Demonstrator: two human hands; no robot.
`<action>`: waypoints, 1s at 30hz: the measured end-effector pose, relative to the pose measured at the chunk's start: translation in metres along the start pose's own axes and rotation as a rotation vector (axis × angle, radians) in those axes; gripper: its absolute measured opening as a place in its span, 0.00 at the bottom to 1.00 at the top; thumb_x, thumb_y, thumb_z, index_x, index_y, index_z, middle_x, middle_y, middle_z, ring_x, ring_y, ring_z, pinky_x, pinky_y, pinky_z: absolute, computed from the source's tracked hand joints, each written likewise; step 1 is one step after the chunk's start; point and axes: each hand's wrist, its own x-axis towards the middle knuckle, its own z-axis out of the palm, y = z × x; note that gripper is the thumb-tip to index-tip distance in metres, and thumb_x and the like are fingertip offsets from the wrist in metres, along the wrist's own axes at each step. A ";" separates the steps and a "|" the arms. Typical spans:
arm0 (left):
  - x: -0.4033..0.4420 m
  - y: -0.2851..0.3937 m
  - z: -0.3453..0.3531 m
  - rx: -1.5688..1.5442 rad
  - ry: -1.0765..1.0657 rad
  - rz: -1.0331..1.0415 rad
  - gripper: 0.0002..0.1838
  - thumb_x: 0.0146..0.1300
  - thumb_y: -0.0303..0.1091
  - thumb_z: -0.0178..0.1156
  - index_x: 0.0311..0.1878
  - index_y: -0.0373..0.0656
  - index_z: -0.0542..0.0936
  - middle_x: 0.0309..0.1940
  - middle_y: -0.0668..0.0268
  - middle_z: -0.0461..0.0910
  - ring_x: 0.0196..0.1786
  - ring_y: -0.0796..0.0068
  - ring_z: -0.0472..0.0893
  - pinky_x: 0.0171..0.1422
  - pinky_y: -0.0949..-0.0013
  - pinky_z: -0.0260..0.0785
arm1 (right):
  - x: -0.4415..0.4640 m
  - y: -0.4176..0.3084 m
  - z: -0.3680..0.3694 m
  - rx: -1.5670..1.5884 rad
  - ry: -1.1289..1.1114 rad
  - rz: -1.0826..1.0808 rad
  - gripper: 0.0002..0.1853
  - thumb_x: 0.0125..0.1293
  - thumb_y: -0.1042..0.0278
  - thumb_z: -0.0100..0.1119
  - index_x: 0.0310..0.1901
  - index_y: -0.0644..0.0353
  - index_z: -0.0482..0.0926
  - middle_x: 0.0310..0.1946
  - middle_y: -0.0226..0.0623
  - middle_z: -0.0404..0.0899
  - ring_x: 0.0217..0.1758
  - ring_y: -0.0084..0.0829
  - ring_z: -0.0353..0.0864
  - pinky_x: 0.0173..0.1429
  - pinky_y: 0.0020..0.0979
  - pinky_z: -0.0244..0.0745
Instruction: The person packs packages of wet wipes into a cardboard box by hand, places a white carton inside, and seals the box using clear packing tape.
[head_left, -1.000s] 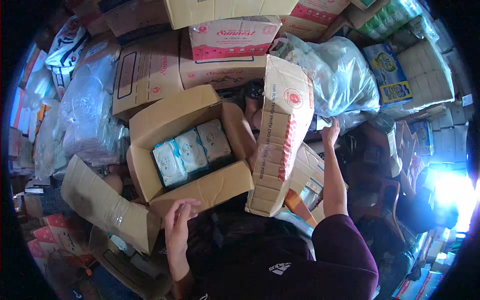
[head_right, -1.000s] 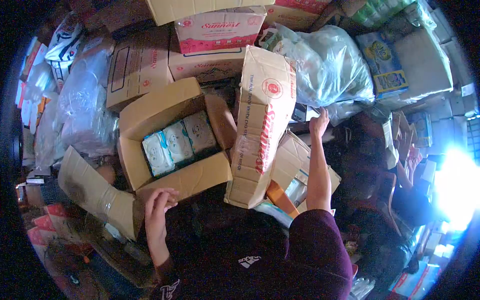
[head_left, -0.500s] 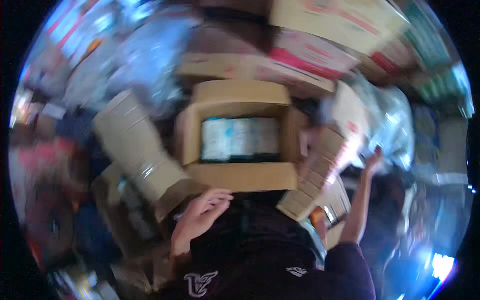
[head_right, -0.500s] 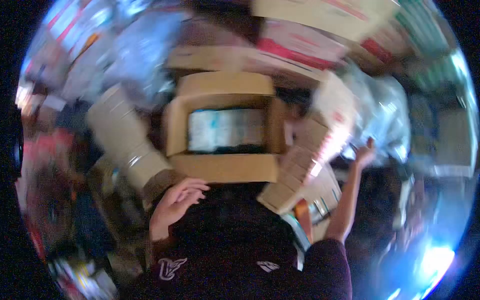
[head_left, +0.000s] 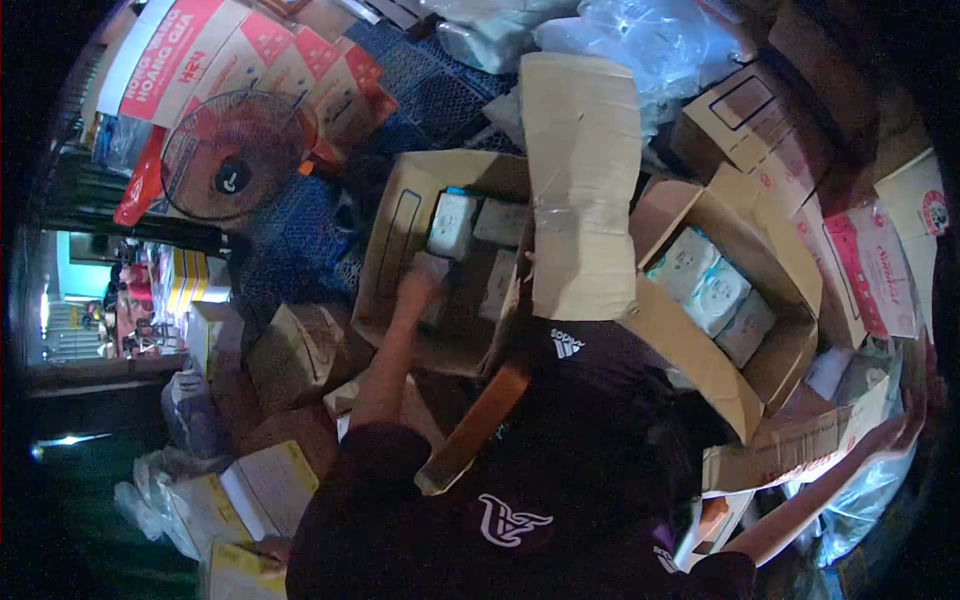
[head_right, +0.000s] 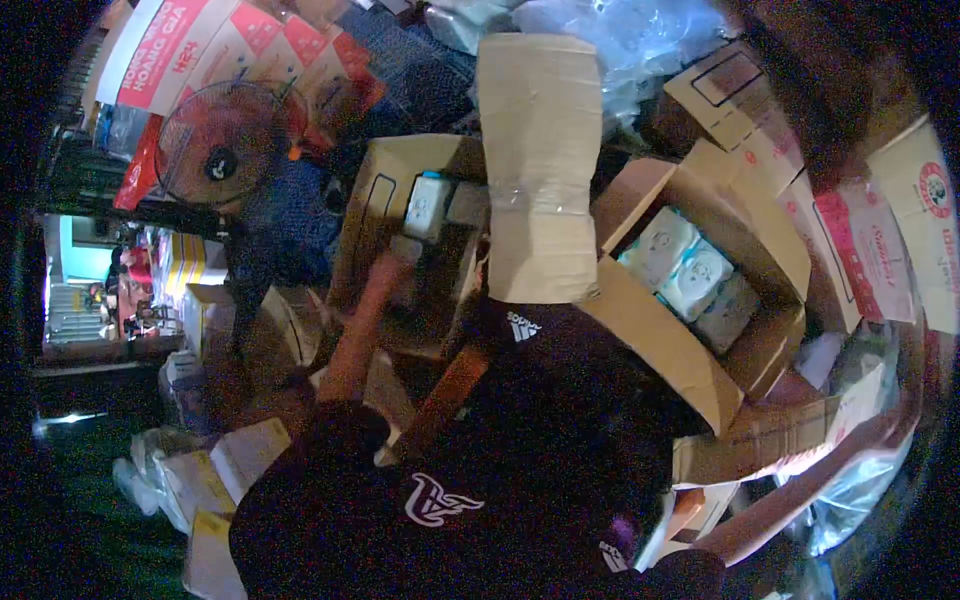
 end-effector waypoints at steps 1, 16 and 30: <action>0.008 -0.005 0.022 0.087 -0.060 -0.041 0.13 0.59 0.38 0.62 0.41 0.39 0.82 0.32 0.53 0.83 0.34 0.45 0.82 0.43 0.50 0.75 | 0.014 -0.023 0.014 0.025 0.009 0.030 0.17 0.71 0.66 0.51 0.53 0.68 0.80 0.49 0.47 0.83 0.49 0.40 0.83 0.60 0.39 0.78; 0.046 0.016 0.039 0.131 -0.126 -0.168 0.17 0.55 0.40 0.69 0.44 0.40 0.83 0.38 0.54 0.84 0.41 0.52 0.83 0.49 0.53 0.74 | 0.106 -0.249 0.062 0.535 -0.179 0.405 0.10 0.59 0.86 0.51 0.40 0.68 0.80 0.40 0.40 0.83 0.47 0.32 0.82 0.53 0.29 0.74; -0.128 0.290 -0.224 -1.920 0.168 0.317 0.25 0.66 0.37 0.59 0.62 0.35 0.68 0.55 0.55 0.73 0.58 0.60 0.74 0.62 0.58 0.70 | 0.111 -0.331 0.058 1.040 -0.773 0.505 0.19 0.59 0.72 0.61 0.52 0.66 0.76 0.49 0.44 0.81 0.52 0.33 0.81 0.55 0.34 0.74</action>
